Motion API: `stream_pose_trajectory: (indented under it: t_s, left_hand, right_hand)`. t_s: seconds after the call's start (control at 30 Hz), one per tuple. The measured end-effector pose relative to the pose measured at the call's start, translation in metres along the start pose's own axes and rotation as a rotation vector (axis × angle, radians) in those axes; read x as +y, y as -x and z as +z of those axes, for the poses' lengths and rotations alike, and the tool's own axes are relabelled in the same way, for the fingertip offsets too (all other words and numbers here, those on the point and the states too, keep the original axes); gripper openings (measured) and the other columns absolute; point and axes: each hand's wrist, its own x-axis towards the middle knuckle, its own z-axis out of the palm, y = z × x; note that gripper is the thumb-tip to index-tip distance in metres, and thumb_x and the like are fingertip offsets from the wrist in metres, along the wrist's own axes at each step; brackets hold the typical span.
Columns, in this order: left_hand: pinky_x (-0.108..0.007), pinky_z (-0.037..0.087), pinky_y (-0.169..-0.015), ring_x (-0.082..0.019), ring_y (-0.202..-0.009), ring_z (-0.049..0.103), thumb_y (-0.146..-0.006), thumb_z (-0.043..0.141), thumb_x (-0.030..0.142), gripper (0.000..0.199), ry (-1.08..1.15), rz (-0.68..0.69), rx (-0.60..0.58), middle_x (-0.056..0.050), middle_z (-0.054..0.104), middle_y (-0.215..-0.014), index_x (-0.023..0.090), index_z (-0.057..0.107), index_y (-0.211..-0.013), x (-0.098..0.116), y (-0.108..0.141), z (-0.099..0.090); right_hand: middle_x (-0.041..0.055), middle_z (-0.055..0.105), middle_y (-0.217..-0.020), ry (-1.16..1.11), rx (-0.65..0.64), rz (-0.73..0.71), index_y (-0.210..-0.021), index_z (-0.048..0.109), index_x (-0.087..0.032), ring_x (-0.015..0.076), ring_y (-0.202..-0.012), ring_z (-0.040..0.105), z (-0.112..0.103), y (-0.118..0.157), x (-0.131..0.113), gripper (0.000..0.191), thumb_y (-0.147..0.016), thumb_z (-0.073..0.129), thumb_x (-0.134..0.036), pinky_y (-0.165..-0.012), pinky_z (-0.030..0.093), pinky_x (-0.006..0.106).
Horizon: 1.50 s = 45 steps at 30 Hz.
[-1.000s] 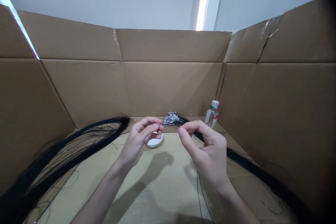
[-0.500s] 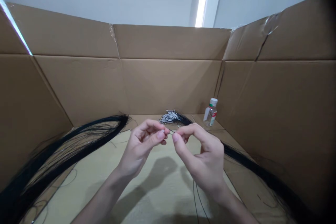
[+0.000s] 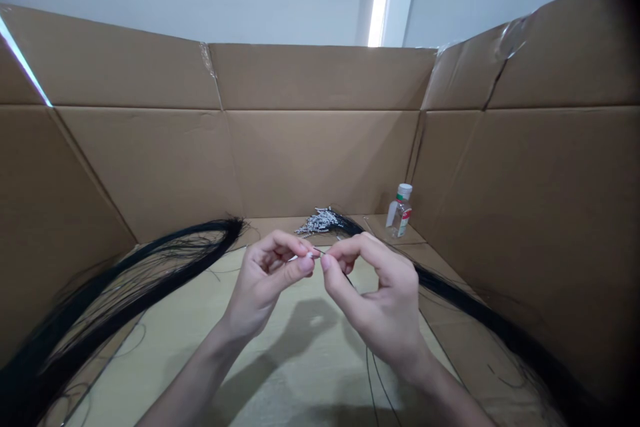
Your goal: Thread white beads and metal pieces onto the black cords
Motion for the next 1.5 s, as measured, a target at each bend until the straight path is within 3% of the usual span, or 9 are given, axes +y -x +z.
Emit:
stream_pose_trajectory:
  t_s: [0.5,1.5]
  left_hand:
    - [-0.017,0.061,-0.083,-0.009,-0.089,0.074,-0.091,0.082,0.021,0.010,-0.170,0.045,0.020,0.005,0.080,-0.095,0.031,0.080,-0.092,-0.0006,-0.0001,-0.0038]
    - [-0.022,0.062,-0.080,-0.013,-0.086,0.074,-0.089,0.082,0.020,0.007,-0.169,0.018,0.053,0.001,0.080,-0.093,0.025,0.078,-0.091,0.0007,-0.0003,-0.0011]
  right_hand:
    - [-0.0054,0.063,-0.073,0.096,0.028,-0.077,-0.080,0.063,-0.018,0.0089,-0.068,0.057,0.0008,0.0004,0.0000,0.016,-0.090,0.067,-0.007,-0.065,0.045,0.025]
    - [-0.0038,0.063,-0.072,0.119,0.039,-0.083,-0.079,0.061,-0.019,0.0110,-0.067,0.056,0.0017,0.0002,0.0015,0.018,-0.092,0.066,-0.009,-0.065,0.045,0.027]
